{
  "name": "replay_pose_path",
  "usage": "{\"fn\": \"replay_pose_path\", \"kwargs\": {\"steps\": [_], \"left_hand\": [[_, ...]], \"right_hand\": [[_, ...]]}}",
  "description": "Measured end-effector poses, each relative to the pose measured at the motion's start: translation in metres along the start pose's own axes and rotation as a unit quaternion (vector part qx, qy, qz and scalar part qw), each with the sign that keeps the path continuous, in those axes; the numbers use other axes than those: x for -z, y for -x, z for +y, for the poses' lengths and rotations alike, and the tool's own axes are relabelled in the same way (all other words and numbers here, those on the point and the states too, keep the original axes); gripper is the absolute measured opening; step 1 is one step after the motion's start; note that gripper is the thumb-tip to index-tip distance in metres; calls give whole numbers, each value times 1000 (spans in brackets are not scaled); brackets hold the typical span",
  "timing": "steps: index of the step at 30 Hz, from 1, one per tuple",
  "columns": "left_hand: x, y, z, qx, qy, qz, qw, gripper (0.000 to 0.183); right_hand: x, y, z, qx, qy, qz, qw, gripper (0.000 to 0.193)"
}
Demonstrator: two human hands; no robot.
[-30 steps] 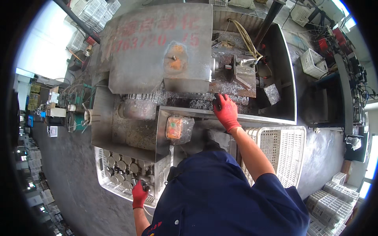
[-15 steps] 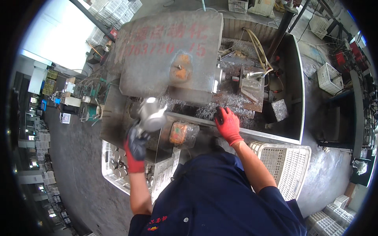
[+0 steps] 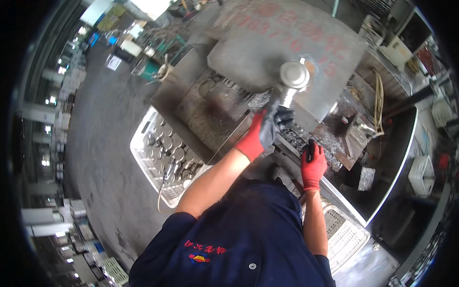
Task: The person polishes and grinds metal parts using a stationary grinding machine and a pneumatic polisher.
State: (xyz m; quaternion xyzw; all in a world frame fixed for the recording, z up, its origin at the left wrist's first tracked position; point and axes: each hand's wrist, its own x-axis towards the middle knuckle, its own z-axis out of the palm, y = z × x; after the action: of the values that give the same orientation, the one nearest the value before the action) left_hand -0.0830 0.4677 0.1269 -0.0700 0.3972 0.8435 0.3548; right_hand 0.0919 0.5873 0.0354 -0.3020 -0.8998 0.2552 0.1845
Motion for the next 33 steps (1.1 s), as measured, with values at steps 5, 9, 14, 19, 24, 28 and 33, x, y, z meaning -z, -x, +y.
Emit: {"fn": "replay_pose_path", "kwargs": {"steps": [5, 9, 14, 19, 24, 28, 33], "left_hand": [[38, 65, 10, -29, -117, -48, 992, 31], [134, 136, 35, -305, -399, 47, 863, 33], [351, 221, 83, -298, -587, 402, 636, 53], [459, 256, 109, 6, -774, 434, 461, 86], [527, 254, 98, 80, -790, 377, 476, 84], [534, 238, 105, 94, -814, 352, 453, 77], [533, 242, 106, 26, -780, 333, 529, 74]], "right_hand": [[-10, -1, -4, 46, 4, -6, 999, 29], [-8, -2, 3, 50, -24, -22, 998, 24], [-13, -4, 5, 51, 10, -20, 998, 25], [-10, -1, 8, 7, 47, -27, 999, 26], [-18, -2, -1, 8, 39, -14, 999, 34], [-18, 1, -3, -12, 36, 26, 999, 34], [-14, 0, -4, -18, 20, 59, 998, 28]]}}
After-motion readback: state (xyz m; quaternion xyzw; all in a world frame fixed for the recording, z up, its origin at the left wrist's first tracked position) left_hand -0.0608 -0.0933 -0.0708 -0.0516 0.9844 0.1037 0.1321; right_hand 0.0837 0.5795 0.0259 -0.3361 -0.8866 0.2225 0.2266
